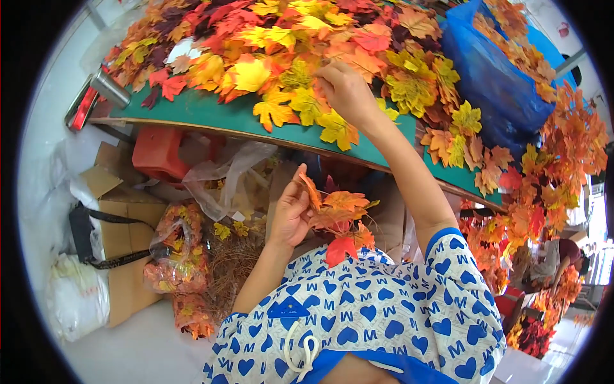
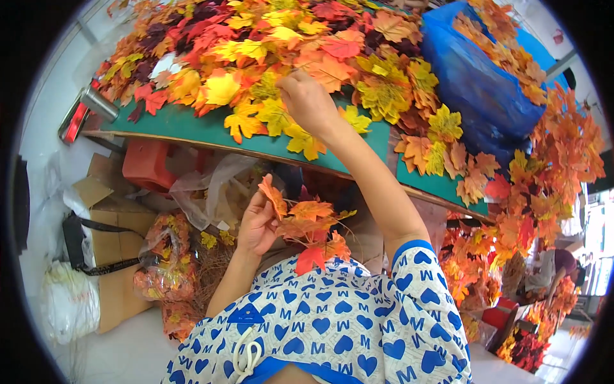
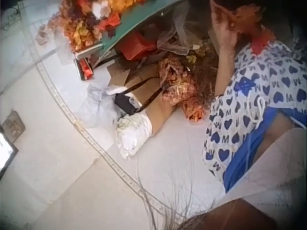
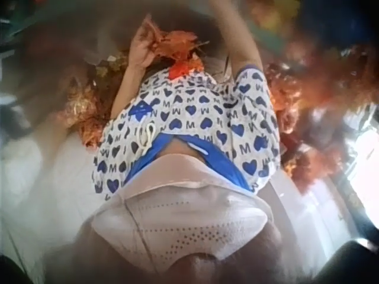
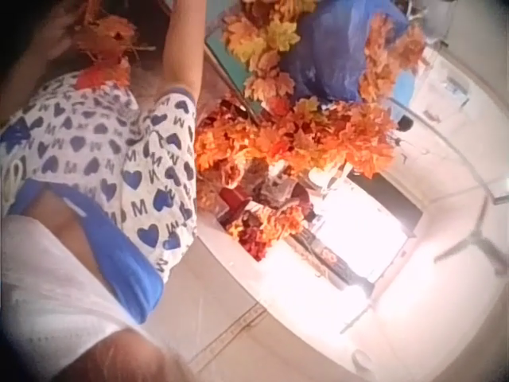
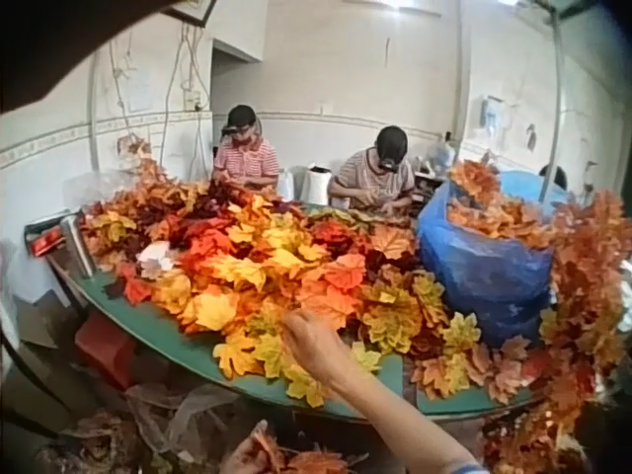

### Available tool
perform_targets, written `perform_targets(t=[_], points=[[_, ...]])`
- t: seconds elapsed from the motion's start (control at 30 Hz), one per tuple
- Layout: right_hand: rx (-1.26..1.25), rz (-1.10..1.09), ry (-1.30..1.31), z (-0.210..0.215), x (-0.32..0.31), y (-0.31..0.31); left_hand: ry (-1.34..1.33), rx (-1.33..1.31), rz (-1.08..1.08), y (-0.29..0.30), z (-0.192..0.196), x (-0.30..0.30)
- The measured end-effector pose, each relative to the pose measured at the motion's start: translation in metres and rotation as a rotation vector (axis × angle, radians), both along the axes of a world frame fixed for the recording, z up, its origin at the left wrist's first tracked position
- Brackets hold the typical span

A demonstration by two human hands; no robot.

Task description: The person attaches individual artificial maple leaves onto plastic branch stems by hand.

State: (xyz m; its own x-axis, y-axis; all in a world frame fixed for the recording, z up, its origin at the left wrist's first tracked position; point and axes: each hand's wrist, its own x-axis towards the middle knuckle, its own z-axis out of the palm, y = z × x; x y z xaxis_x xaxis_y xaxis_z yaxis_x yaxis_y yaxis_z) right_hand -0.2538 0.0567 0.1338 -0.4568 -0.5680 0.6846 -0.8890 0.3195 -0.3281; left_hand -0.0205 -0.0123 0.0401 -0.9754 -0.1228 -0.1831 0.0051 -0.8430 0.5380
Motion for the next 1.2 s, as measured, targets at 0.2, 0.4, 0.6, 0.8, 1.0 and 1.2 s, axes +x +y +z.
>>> perform_targets(t=[0.2,0.4,0.6,0.8,1.0,1.2], points=[[0.264,0.014,-0.192,0.004,0.01,-0.068,0.102,0.191,-0.141,-0.01,-0.024,0.005],[0.39,-0.268,0.063,-0.029,0.03,-0.106,-0.068,0.118,-0.089,-0.004,-0.005,0.002],[0.297,-0.256,-0.088,-0.051,0.007,-0.105,-0.054,0.114,-0.131,-0.005,-0.023,0.003],[-0.07,-0.073,-0.677,-0.023,-0.023,-0.069,-0.092,0.126,-0.087,0.001,-0.018,0.003],[-0.399,0.029,-0.905,0.003,-0.035,-0.016,-0.064,0.095,-0.067,-0.003,-0.01,-0.001],[-0.031,0.22,-0.579,0.036,0.057,0.052,0.024,0.003,-0.061,-0.006,-0.012,-0.014]])
